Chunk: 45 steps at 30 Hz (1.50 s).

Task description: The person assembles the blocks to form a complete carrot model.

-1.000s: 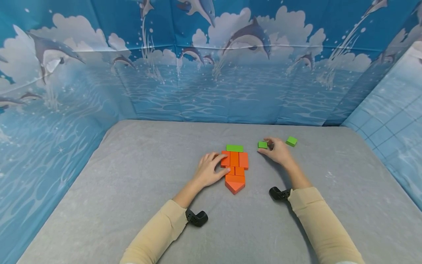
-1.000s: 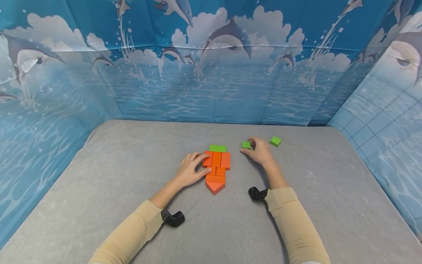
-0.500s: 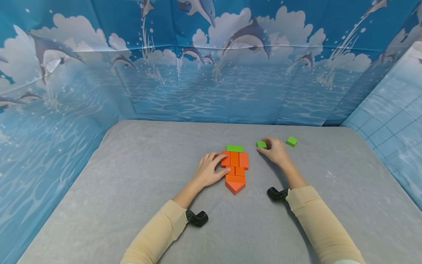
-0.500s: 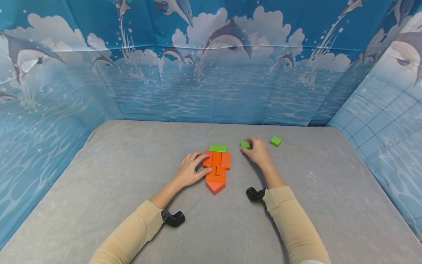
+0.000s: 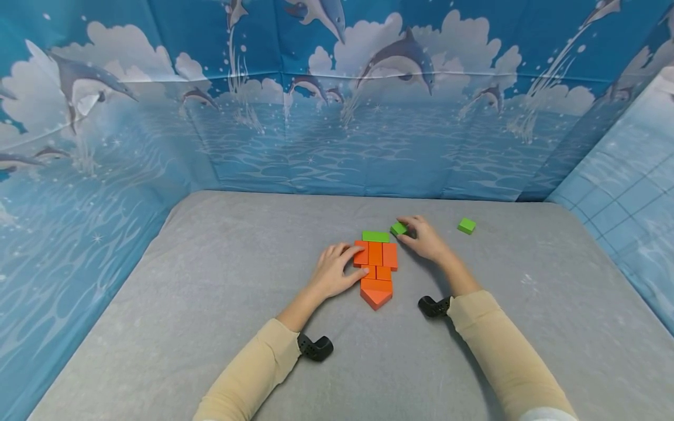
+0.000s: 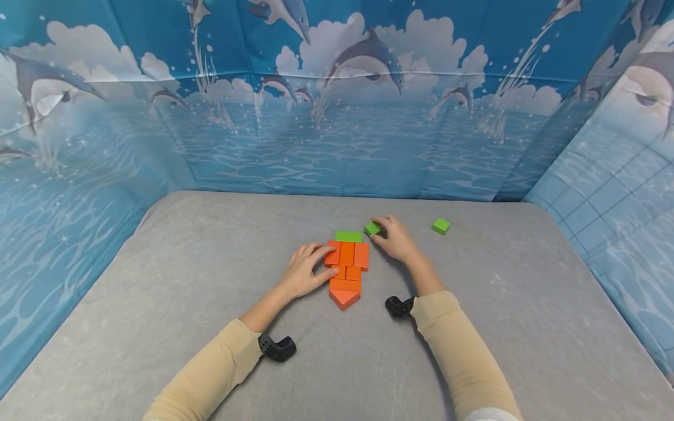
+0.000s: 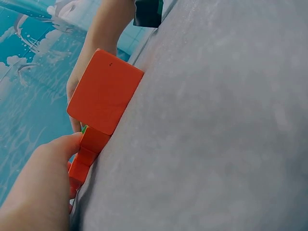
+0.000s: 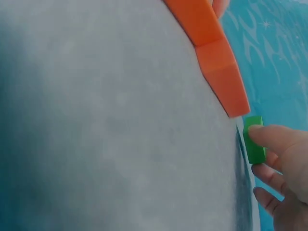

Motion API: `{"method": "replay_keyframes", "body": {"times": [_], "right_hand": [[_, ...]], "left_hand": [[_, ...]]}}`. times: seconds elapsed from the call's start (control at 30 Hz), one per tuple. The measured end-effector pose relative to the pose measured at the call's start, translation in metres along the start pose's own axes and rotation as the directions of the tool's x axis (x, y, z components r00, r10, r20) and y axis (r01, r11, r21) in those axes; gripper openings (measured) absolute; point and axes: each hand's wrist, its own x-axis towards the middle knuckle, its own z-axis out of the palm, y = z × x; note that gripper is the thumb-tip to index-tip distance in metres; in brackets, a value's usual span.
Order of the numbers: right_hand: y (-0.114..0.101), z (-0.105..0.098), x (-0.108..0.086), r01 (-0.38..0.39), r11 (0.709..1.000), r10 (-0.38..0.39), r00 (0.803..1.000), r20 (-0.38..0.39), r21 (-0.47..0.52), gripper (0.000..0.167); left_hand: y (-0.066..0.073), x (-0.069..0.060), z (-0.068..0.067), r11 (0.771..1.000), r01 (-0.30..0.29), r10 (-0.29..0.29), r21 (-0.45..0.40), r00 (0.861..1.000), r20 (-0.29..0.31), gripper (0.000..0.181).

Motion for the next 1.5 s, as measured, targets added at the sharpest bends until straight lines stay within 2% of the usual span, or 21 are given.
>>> {"method": "replay_keyframes", "body": {"times": [0.3,0.53,0.7,1.0,1.33,1.5], "right_hand": [[-0.0040,0.0036,0.0042,0.007,1.000,-0.007,0.999,0.054,-0.015,0.045],[0.0009,0.0067,0.0061,0.061,0.998,-0.062,0.997,0.039,0.028,0.043],[-0.0052,0.0069,0.0062,0.020,1.000,-0.021,0.998,0.051,0.015,0.042],[-0.0072,0.0077,0.0080,-0.008,1.000,0.008,0.999,0.051,-0.001,0.043],[-0.0073,0.0093,0.0088,-0.017,1.000,0.017,0.999,0.046,-0.005,0.043],[-0.0050,0.0071,0.0069,0.008,0.999,-0.010,1.000,0.030,0.043,0.044]], "left_hand": [[0.0001,0.0001,-0.0003,1.000,0.007,-0.007,-0.001,1.000,0.006,0.056],[-0.0003,-0.0007,0.0002,0.999,-0.017,0.016,-0.027,1.000,-0.020,0.056],[0.0002,-0.0021,-0.0008,0.999,-0.043,0.042,-0.028,0.998,-0.050,0.058],[0.0014,-0.0008,-0.0012,1.000,0.001,-0.001,-0.004,1.000,-0.003,0.056],[0.0011,0.0002,-0.0019,1.000,0.008,-0.008,0.003,1.000,0.012,0.056],[0.0016,0.0004,-0.0019,1.000,0.011,-0.011,0.002,1.000,0.016,0.056]]}}
